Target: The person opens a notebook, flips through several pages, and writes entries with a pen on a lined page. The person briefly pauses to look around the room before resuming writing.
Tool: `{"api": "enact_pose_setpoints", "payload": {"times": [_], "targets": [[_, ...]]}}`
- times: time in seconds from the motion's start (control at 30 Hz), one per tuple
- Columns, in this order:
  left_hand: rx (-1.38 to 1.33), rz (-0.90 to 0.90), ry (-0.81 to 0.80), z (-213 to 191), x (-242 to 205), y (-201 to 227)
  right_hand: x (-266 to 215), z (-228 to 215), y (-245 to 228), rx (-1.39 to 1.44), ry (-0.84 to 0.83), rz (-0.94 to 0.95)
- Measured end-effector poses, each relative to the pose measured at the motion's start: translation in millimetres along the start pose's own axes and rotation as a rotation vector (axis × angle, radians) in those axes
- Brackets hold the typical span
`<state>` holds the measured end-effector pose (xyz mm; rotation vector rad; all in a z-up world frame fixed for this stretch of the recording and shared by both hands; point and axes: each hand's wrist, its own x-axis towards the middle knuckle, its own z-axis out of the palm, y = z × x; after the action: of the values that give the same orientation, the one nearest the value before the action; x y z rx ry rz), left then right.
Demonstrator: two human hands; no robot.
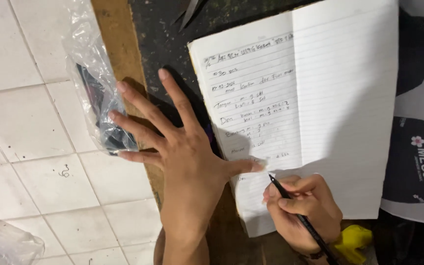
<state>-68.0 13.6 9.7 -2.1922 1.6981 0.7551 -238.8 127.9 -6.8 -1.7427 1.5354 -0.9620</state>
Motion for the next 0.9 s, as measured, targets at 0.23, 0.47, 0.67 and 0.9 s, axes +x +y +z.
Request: {"api": "enact_pose_setpoints", "payload": {"times": [0.23,0.47,0.67,0.9], "targets": [[0.183,-0.042,0.051,6,4,10,-25,-2,29,0.386,-0.153,0.272],[0.036,-0.035,0.001,2,5,9,-22,-2,25,0.434,-0.002,0.362],[0.097,-0.052,0.02,6,5,9,4,10,3,-0.09,0.121,0.01],[0.264,0.01,0.075,3,0,8,-2,2,11,-0.034,0.042,-0.01]]}}
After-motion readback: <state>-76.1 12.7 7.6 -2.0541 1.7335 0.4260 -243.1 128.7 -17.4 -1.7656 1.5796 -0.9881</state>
